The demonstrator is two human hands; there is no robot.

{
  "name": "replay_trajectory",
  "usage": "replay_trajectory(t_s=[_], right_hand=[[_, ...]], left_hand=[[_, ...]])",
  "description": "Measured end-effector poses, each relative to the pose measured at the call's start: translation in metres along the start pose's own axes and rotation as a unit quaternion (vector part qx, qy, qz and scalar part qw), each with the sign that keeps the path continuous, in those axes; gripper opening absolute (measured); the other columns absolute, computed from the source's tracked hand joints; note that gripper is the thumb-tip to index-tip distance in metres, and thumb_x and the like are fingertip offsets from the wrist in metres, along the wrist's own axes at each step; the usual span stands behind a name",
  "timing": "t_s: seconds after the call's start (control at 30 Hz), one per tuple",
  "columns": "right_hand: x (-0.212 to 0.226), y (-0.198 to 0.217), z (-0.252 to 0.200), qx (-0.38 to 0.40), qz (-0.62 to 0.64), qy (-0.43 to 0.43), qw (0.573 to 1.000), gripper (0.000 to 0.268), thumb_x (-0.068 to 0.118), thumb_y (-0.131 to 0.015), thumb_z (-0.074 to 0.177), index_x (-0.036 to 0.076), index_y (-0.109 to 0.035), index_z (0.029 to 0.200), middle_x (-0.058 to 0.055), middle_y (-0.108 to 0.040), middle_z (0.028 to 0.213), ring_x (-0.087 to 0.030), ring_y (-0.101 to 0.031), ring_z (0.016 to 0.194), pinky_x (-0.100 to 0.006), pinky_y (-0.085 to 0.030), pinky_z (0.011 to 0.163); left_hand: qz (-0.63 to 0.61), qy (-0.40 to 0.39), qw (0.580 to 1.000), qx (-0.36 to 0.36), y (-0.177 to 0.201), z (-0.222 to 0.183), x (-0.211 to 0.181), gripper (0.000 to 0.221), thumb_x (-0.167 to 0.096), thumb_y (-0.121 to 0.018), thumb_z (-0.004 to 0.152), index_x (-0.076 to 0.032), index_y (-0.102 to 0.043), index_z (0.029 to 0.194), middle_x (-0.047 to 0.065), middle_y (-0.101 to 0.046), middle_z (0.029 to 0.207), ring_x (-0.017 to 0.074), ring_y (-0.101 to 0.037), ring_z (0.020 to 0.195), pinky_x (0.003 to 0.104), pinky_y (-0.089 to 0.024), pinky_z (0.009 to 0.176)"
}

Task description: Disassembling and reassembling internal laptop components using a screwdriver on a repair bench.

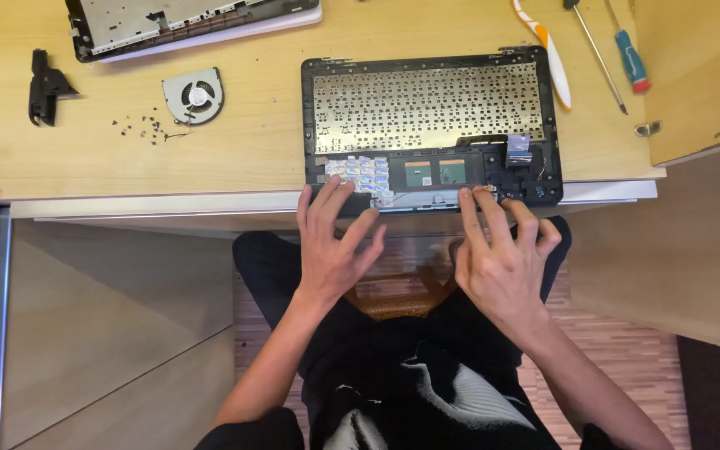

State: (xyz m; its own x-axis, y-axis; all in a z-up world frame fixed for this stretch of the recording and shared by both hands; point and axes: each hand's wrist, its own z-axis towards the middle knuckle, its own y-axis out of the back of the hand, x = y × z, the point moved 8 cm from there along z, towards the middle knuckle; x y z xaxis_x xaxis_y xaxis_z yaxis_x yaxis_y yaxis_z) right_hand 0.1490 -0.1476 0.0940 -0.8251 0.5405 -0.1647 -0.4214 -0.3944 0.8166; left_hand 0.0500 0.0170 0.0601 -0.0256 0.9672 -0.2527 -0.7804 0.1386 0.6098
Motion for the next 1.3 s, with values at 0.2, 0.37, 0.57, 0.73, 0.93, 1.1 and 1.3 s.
replay_trajectory(t_s=[0.2, 0.37, 0.57, 0.73, 0.93, 1.1, 1.3], right_hand=[[-0.008, -0.005, -0.015, -0.048, 0.133, -0.056, 0.988, 0.056, -0.001, -0.068, 0.079, 0.005, -0.073, 0.134, -0.010, -0.067, 0.134, -0.033, -0.048, 0.127, -0.047, -0.023, 0.099], [-0.004, -0.017, -0.028, -0.078, 0.137, -0.083, 0.984, 0.058, -0.001, -0.067, 0.078, 0.004, -0.072, 0.136, -0.011, -0.063, 0.139, -0.037, -0.046, 0.127, -0.048, -0.023, 0.100], [-0.002, -0.012, -0.017, -0.069, 0.088, -0.100, 0.989, 0.056, 0.003, -0.068, 0.075, 0.008, -0.074, 0.131, -0.005, -0.065, 0.131, -0.029, -0.047, 0.112, -0.044, -0.023, 0.095], [-0.002, 0.002, -0.005, -0.041, 0.087, -0.103, 0.990, 0.055, 0.002, -0.070, 0.074, 0.009, -0.074, 0.128, -0.004, -0.065, 0.127, -0.028, -0.046, 0.107, -0.043, -0.024, 0.092], [0.009, 0.014, 0.001, -0.069, 0.161, -0.069, 0.982, 0.047, 0.000, -0.067, 0.082, 0.007, -0.074, 0.127, -0.008, -0.064, 0.133, -0.029, -0.044, 0.105, -0.040, -0.025, 0.090], [0.024, 0.007, 0.009, -0.077, 0.167, -0.035, 0.982, 0.043, 0.004, -0.062, 0.088, 0.010, -0.074, 0.129, -0.007, -0.064, 0.137, -0.027, -0.045, 0.109, -0.040, -0.024, 0.092], [0.037, -0.001, 0.018, -0.056, 0.074, -0.009, 0.996, 0.053, 0.003, -0.055, 0.083, 0.013, -0.073, 0.132, -0.004, -0.067, 0.130, -0.025, -0.045, 0.108, -0.041, -0.024, 0.093]], left_hand=[[0.011, -0.004, 1.000, 0.015, -0.004, -0.004, 0.003, 0.047, -0.020, -0.083, 0.084, -0.029, -0.070, 0.128, 0.014, -0.060, 0.137, 0.0366, -0.053, 0.139, 0.063, -0.024, 0.122], [-0.001, 0.015, 1.000, 0.002, -0.010, -0.004, 0.004, 0.045, -0.022, -0.083, 0.083, -0.028, -0.072, 0.126, 0.014, -0.059, 0.139, 0.0367, -0.051, 0.141, 0.062, -0.017, 0.124], [0.023, 0.007, 0.999, -0.039, -0.017, -0.005, 0.007, 0.031, -0.029, -0.080, 0.084, -0.029, -0.075, 0.114, 0.013, -0.062, 0.133, 0.0377, -0.054, 0.137, 0.064, -0.018, 0.122], [0.040, 0.007, 0.998, -0.052, -0.014, -0.002, -0.002, 0.028, -0.030, -0.078, 0.084, -0.028, -0.076, 0.112, 0.014, -0.063, 0.131, 0.0401, -0.054, 0.135, 0.070, -0.022, 0.117], [0.039, 0.018, 0.997, -0.061, -0.007, -0.020, -0.004, 0.034, -0.021, -0.075, 0.084, -0.028, -0.077, 0.117, 0.016, -0.062, 0.132, 0.0420, -0.054, 0.135, 0.070, -0.022, 0.117], [-0.042, 0.034, 0.998, -0.039, 0.009, 0.001, 0.009, 0.035, -0.023, -0.068, 0.090, -0.017, -0.072, 0.124, 0.015, -0.066, 0.132, 0.0400, -0.058, 0.133, 0.066, -0.027, 0.119], [-0.019, -0.008, 0.999, 0.035, 0.002, 0.019, 0.010, 0.034, -0.028, -0.068, 0.090, -0.017, -0.073, 0.122, 0.010, -0.070, 0.123, 0.0374, -0.061, 0.127, 0.066, -0.034, 0.115]])
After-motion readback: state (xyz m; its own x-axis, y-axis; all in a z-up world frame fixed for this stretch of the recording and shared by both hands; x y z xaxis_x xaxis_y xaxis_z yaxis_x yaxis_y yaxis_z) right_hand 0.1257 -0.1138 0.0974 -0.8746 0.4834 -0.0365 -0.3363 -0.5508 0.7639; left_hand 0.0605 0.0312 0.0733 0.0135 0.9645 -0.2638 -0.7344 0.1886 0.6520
